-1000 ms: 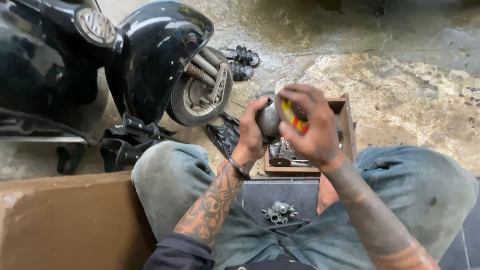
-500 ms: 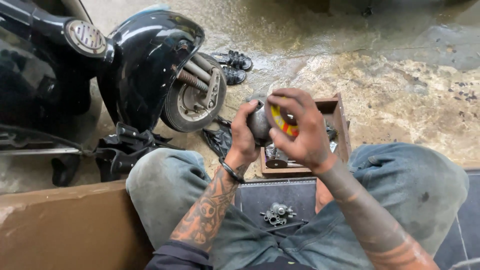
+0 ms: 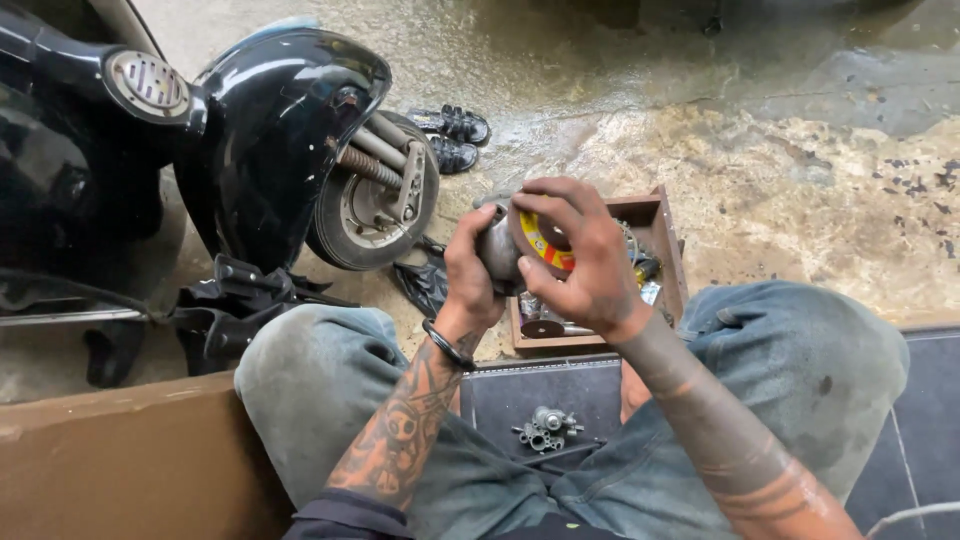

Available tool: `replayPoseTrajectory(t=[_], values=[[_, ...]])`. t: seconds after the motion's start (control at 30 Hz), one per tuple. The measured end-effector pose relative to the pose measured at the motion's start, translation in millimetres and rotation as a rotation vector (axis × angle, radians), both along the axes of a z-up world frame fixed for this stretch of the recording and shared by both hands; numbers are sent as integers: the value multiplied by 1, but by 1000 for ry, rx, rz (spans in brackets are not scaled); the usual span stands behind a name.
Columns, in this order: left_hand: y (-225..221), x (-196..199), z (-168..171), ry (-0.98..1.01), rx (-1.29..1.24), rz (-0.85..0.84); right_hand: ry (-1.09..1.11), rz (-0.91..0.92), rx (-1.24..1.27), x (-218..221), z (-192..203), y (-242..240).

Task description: The person is manually sanding a metal motorcycle engine component using sandpaper to clean or smooth its surface.

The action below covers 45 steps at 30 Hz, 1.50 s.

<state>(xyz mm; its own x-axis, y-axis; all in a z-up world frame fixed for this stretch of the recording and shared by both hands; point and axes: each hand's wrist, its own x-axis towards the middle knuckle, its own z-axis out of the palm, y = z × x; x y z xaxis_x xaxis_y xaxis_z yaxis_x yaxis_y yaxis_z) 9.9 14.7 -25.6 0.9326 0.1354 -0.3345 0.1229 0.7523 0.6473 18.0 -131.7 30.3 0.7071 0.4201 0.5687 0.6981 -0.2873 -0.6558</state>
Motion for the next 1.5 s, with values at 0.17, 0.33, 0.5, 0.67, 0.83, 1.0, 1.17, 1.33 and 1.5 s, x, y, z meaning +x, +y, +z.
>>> replayPoseTrajectory(t=[0.17, 0.33, 0.5, 0.67, 0.83, 1.0, 1.17, 1.33, 1.5], values=[[-1, -3, 15, -23, 5, -44, -35, 100, 3, -12, 7, 5], [7, 6, -15, -35, 38, -103, -61, 28, -3, -7, 8, 4], [4, 0, -27, 106, 13, 135, -54, -2, 26, 0, -7, 5], [2, -9, 7, 142, 273, 192, -88, -14, 106, -20, 7, 17], [13, -18, 28, 56, 100, 59, -157, -124, 100, -27, 10, 15], [-4, -27, 58, 1, -10, -25, -37, -38, -39, -20, 6, 8], [1, -25, 45, -38, 46, -59, -65, -6, -21, -28, 4, 3], [30, -24, -11, -177, 283, -15, -102, -57, -24, -32, -2, 10], [4, -27, 42, 23, -20, -47, -84, -64, -39, -29, 4, 11]])
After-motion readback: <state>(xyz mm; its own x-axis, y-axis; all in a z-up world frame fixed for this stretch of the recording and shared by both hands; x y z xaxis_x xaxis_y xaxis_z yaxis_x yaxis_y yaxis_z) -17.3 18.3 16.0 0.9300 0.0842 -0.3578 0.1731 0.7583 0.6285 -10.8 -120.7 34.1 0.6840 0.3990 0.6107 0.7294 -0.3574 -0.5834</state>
